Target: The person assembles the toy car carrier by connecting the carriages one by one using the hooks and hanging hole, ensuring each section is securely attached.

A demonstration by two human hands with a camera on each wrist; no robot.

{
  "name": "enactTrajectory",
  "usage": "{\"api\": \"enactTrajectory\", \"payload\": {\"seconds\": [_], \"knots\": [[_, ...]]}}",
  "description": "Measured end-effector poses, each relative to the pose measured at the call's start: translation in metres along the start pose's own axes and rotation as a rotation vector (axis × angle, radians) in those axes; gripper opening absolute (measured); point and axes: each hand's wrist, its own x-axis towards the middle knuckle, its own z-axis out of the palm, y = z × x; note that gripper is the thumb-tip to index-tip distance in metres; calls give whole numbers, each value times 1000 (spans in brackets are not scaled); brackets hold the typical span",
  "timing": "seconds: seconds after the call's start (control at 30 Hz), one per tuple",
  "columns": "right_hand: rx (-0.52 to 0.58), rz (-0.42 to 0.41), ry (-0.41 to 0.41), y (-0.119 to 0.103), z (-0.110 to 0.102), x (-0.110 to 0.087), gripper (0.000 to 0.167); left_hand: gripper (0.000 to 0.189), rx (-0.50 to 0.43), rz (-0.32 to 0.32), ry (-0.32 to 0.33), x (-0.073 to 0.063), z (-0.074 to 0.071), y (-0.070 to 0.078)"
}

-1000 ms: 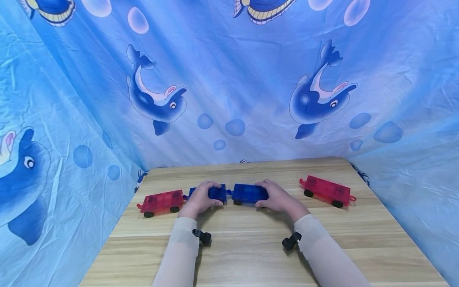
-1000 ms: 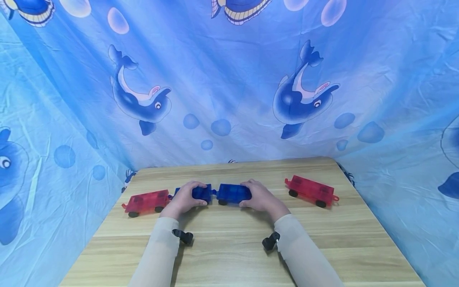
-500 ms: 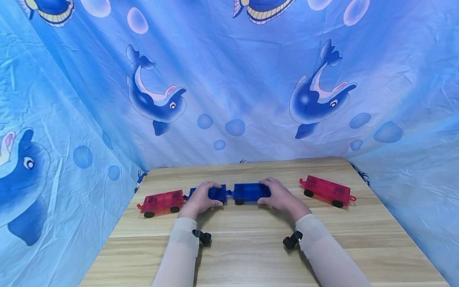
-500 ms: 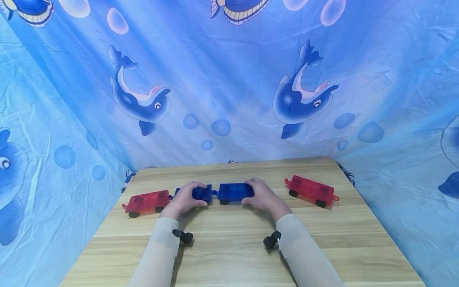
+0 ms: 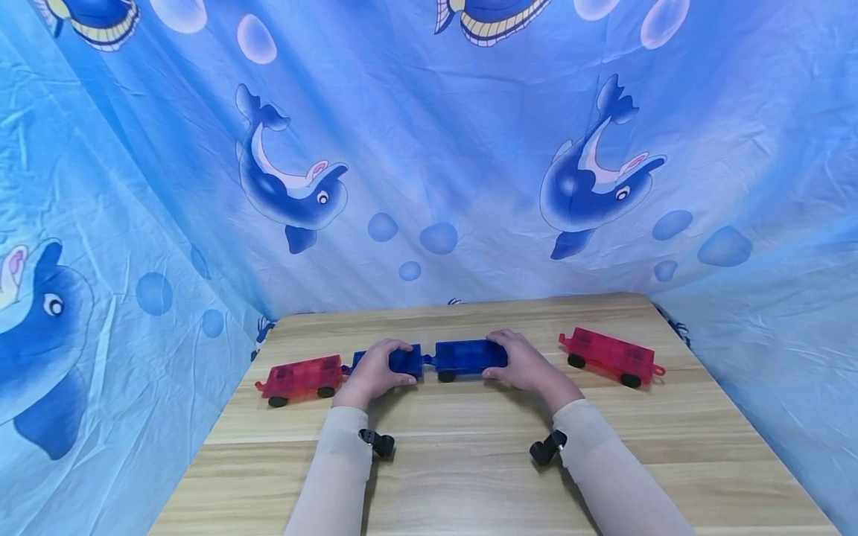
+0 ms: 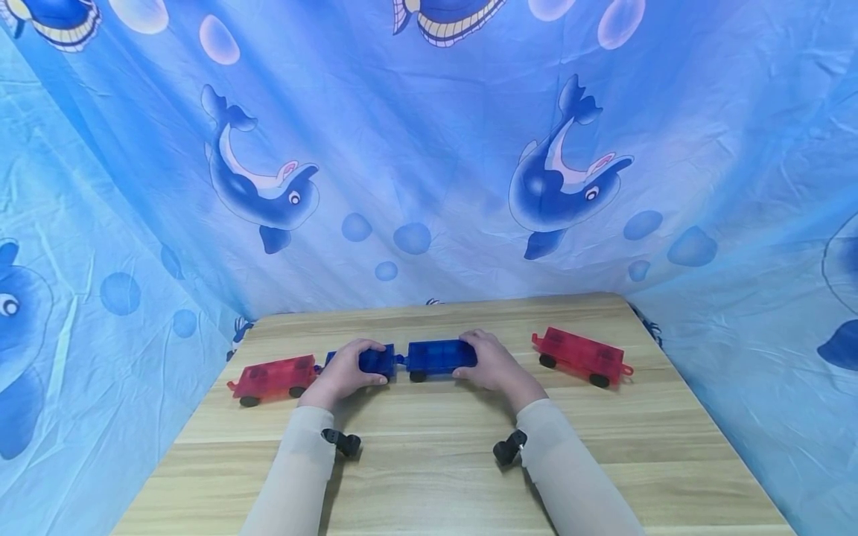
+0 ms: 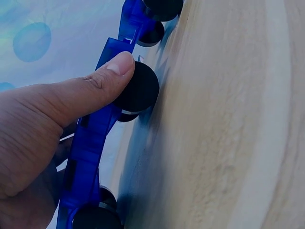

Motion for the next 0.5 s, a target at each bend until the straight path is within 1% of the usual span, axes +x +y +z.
{"api": "enactTrajectory", "payload": {"seconds": [0.17, 0.33, 0.43, 0.5], "knots": [[48, 31, 18, 4, -14, -4, 80, 65, -5, -10, 0, -2, -2, -1], [97, 48, 40, 10, -34, -9, 76, 66, -11, -11, 0, -2, -3, -2], [106, 47, 68, 15, -47, -14, 72, 66, -17, -11, 4, -2, -4, -3], [92, 46, 85, 17, -55, -17, 70, 66, -22, -12, 7, -3, -4, -3]]}}
